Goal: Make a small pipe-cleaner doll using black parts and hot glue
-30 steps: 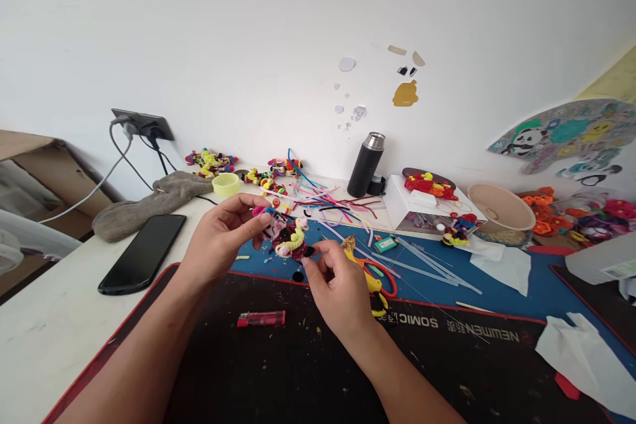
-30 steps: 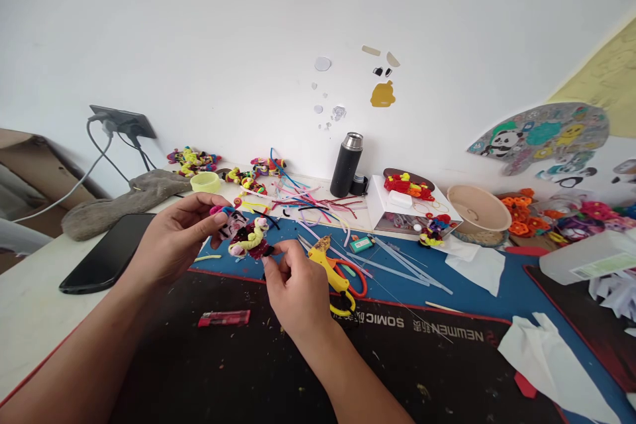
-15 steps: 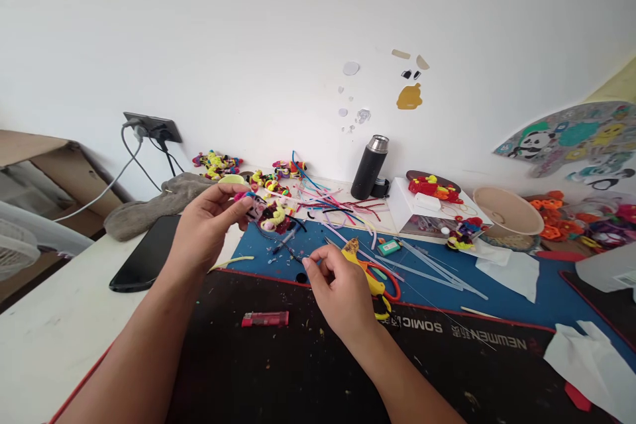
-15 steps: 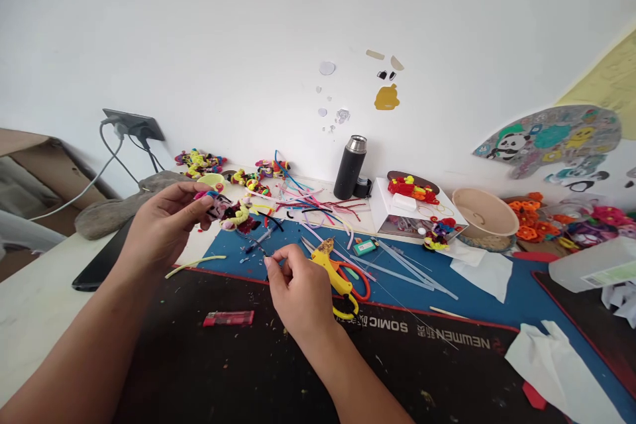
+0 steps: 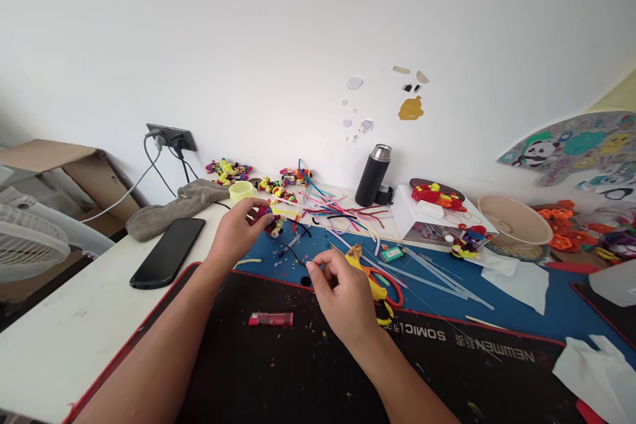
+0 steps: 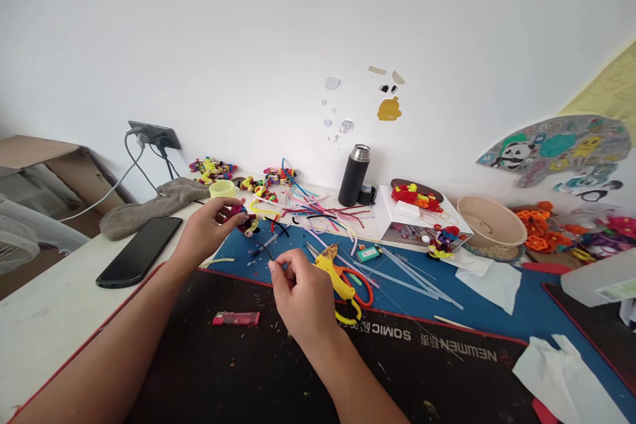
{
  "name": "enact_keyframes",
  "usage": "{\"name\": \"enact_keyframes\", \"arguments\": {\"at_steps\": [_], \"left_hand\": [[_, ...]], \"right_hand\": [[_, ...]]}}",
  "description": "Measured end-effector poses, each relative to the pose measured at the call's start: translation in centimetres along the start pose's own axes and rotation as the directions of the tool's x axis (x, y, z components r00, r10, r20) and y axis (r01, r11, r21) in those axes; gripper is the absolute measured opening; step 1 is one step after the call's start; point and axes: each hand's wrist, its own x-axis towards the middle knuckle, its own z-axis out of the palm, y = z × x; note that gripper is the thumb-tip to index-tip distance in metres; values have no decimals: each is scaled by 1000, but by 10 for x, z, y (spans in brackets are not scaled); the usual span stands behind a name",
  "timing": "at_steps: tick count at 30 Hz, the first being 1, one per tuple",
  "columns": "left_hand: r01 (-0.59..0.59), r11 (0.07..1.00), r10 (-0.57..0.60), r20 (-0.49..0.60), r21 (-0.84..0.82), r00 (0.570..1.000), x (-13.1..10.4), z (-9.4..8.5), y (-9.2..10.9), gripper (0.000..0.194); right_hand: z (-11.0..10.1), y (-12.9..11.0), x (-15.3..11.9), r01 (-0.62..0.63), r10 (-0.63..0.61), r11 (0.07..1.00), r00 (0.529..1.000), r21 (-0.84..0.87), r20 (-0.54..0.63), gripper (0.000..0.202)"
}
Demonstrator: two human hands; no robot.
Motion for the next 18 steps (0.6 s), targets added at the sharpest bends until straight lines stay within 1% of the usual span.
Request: {"name": "enact_keyframes", "arguments": {"at_steps": [3,7,10,12,14,16,18], "left_hand": [[-24,1000,24,7,9,1000,1,6,-4,32],[18,1000,-18,2,8,1000,1,8,-8,33],[56,998,-56,3,-31,998,3,6,-12,36],[102,986,-103,1,-130,995,6,4,-17,40],[177,948,-183,3,-266,983,9,4,-23,45],[265,887,-271,39,-379,962,11,5,-30,48],[327,840,-317,98,-433,943,12,9,-37,48]], "right_hand": [[0,0,-1,24,-24,1000,1000,-11,0,23],[0,-1,-2,51,-51,998,999,-34,3,24],[0,-2,-2,77,-77,996,997,-36,5,23],[-1,-2,-2,87,-87,996,996,-30,6,22],[-1,-3,-2,87,-87,996,996,-27,5,23],[-1,-3,-2,88,-88,996,996,-24,3,22],[-1,-3,-2,97,-97,995,995,-21,5,22]]}}
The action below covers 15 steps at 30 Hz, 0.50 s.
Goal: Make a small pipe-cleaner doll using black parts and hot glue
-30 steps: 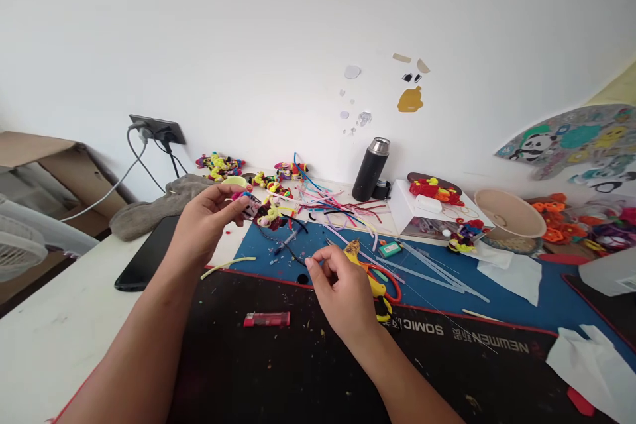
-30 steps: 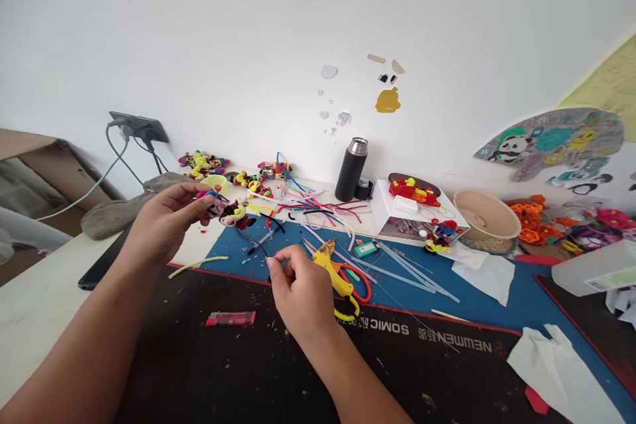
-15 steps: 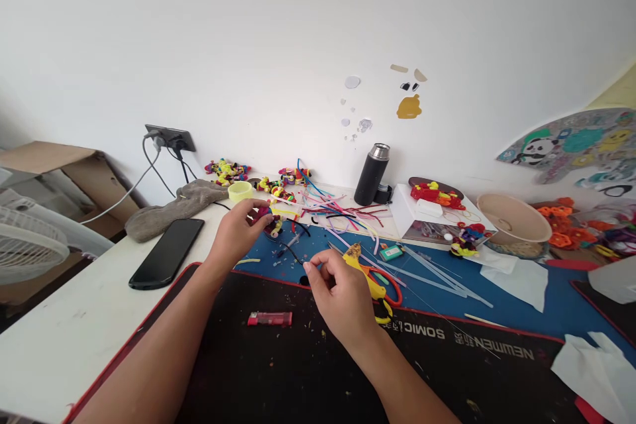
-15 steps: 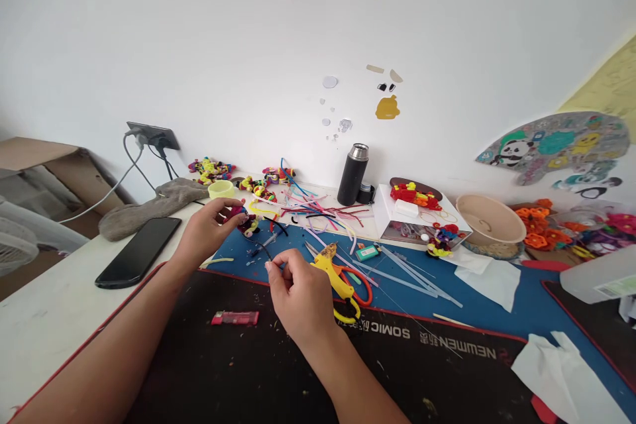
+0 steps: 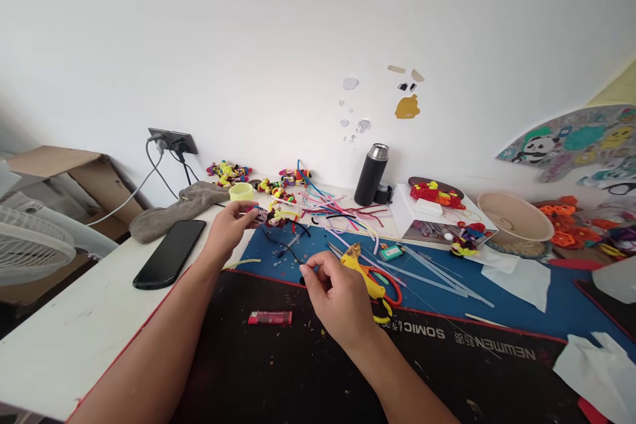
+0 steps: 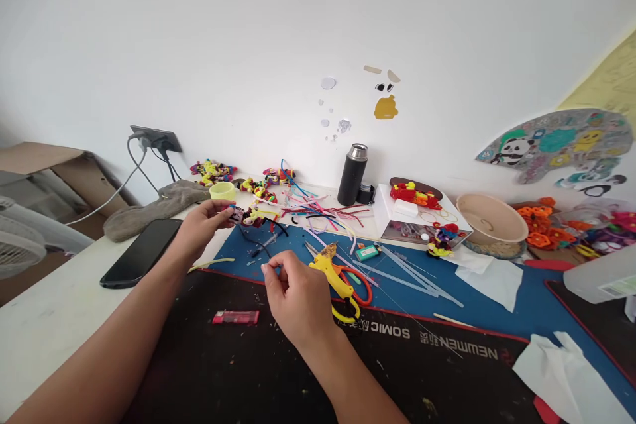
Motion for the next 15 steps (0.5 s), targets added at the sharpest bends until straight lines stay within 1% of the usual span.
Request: {"name": "enact_keyframes", "arguments": {"at_steps": [3,6,10,15], "left_hand": [[21,1000,-21,28,4,999,4,2,-11,45],[23,998,-25,32,64,999,8,1,-21,38],[5,975,-8,11,221,1000,13,-3,-29,32],[-42,915,47,-5,401,999,15,-4,-29,23]], "right_hand": [[0,0,0,10,-10,1000,1000,-11,16,21],[0,1,0,12,-11,1000,999,-20,32,21],[-1,0,0,27,-26,999,999,-20,45,22],[0,0,-1,50,-48,998,997,-33,62,23]]}}
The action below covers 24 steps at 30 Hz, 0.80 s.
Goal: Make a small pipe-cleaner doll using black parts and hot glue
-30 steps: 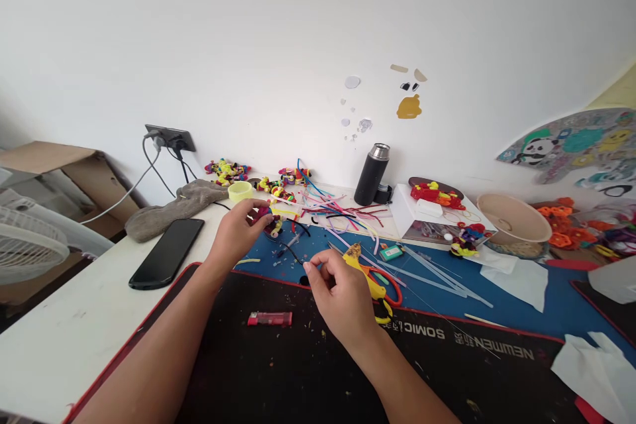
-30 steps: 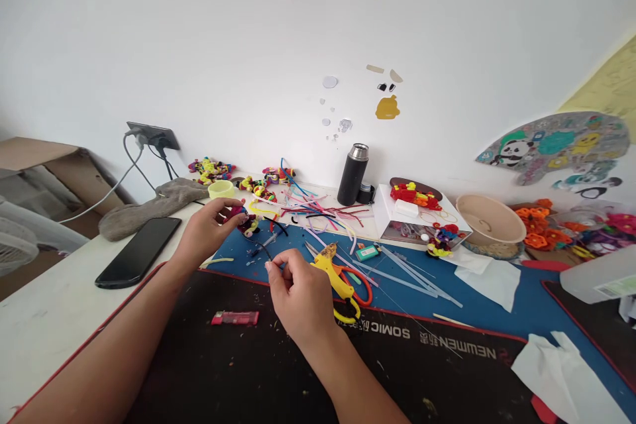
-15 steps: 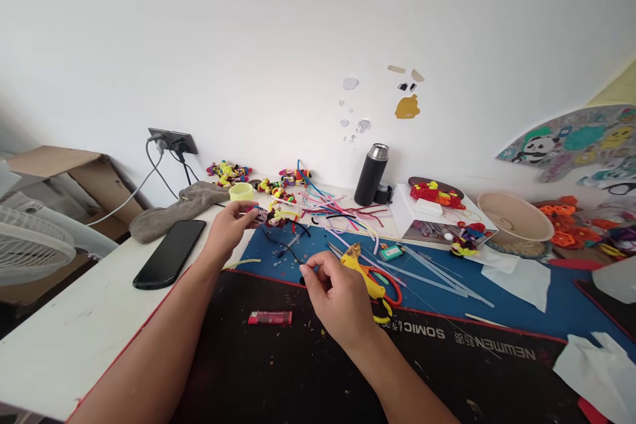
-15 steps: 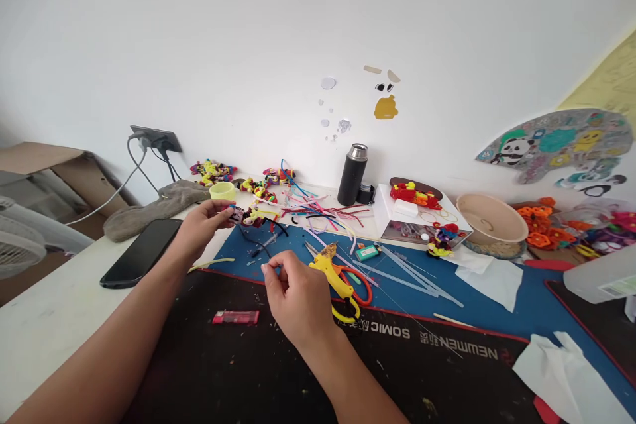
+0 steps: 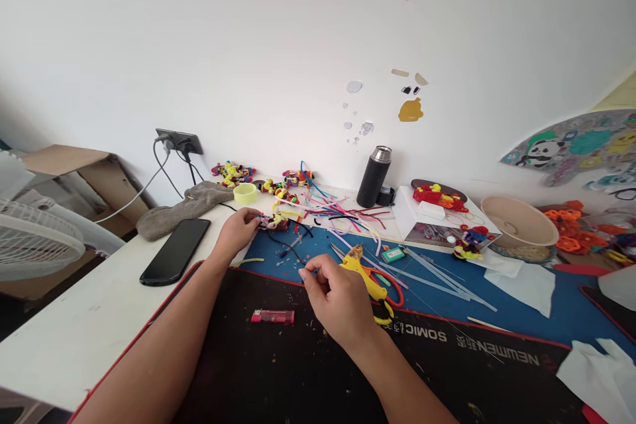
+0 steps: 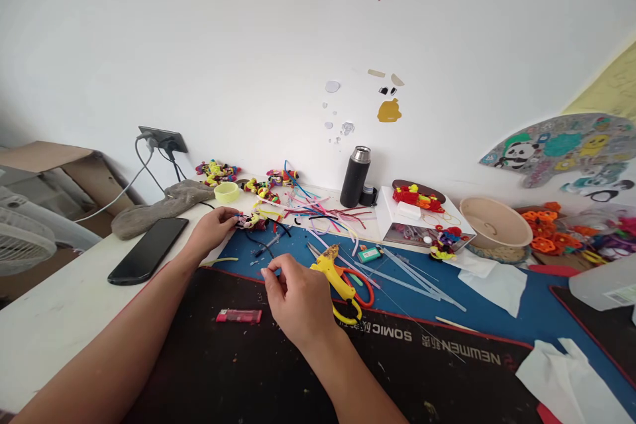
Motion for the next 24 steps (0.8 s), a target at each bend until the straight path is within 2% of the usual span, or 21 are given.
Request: {"name": "enact_keyframes", "arguments": {"at_steps": [3,6,9,11,12,14,15,16,17,18,20,22,24], "left_hand": [[-19,996,21,-20,84,1000,-2,-2,5,20],[-50,989,62,-80,140,995,-6,-9,17,26],[-97,982,122,-155,163,980,-17,-18,39,31],[-189,969,215,-161,161,963,-30,-20,57,30],[-247,959,264,-122,140,957,-38,-19,66,29],[-333,943,329,90,26,940,-55,-15,82,27],[-384,923,377,249,-23,892,-64,-12,88,24],[-434,899,420,384,-54,822,-71,-8,92,21],[-479,875,444,499,-65,744,-78,-5,95,18],[-520,853,453,571,-53,684,-83,-2,97,14],[-596,803,456,657,-13,601,-91,3,99,10],[-642,766,442,693,39,570,-94,7,98,10],[-655,751,413,712,86,567,-94,10,96,13]], "right_hand": [[-1,1,1,-13,13,1000,1000,10,2,22],[-3,2,3,-82,83,995,996,58,-13,22],[-5,4,5,-173,177,975,984,137,-18,24],[-7,5,7,-223,231,954,973,201,-15,25],[-8,5,8,-244,254,942,967,232,-14,26],[-8,6,9,-286,303,914,953,289,-15,27],[-8,7,10,-305,326,898,945,316,-14,27],[-9,7,10,-321,345,884,938,341,-12,28],[-9,7,10,-333,361,870,932,364,-10,28],[-9,6,11,-340,372,858,928,385,-8,28],[-9,5,10,-342,379,843,925,415,-7,29],[-10,4,10,-338,380,836,925,433,-12,29],[-10,3,9,-333,379,838,925,433,-23,29]]}}
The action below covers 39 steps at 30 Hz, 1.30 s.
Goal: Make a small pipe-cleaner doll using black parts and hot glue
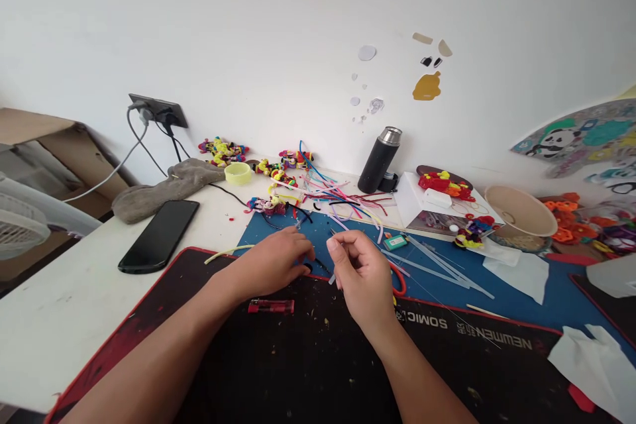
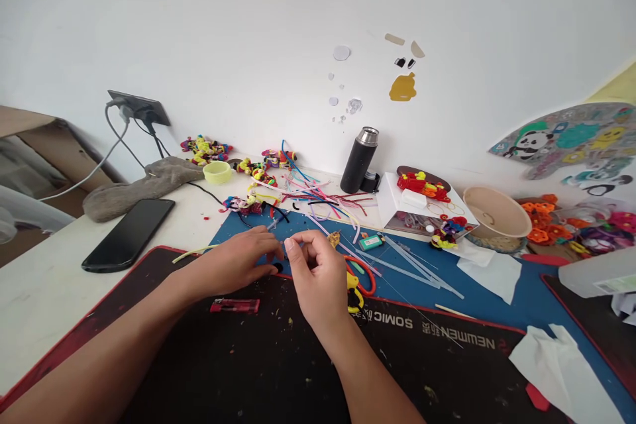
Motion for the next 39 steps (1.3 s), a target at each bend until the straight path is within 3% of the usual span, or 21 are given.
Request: {"name": "enact_keyframes", "arguments": {"at_steps": [7,12,16,20,27,33,39], "left_hand": [[16,1000,-17,31,25,999,5,13,-8,12],[37,999,-35,44,-40,998,6,16,-12,8],[32,995,-32,2,-98,999,7,16,-17,3],[65,964,-87,-76,-256,993,8,10,-17,5],[43,901,-121,-155,-431,980,9,5,-13,17],[29,844,-142,-171,-536,975,11,7,-17,20],[11,754,-187,-198,-657,962,13,4,-24,23]], "right_hand": [[1,5,1,95,-101,989,993,-112,-52,26],[3,9,1,21,-24,998,998,-52,-61,33],[-9,3,-3,84,-91,974,996,-212,-22,30],[-36,-2,-10,127,-133,905,991,-407,13,25],[-79,-1,-18,82,-46,768,996,-635,74,26],[-77,-3,-20,135,56,539,979,-831,195,36],[-69,12,-13,119,191,382,960,-917,204,50]]}}
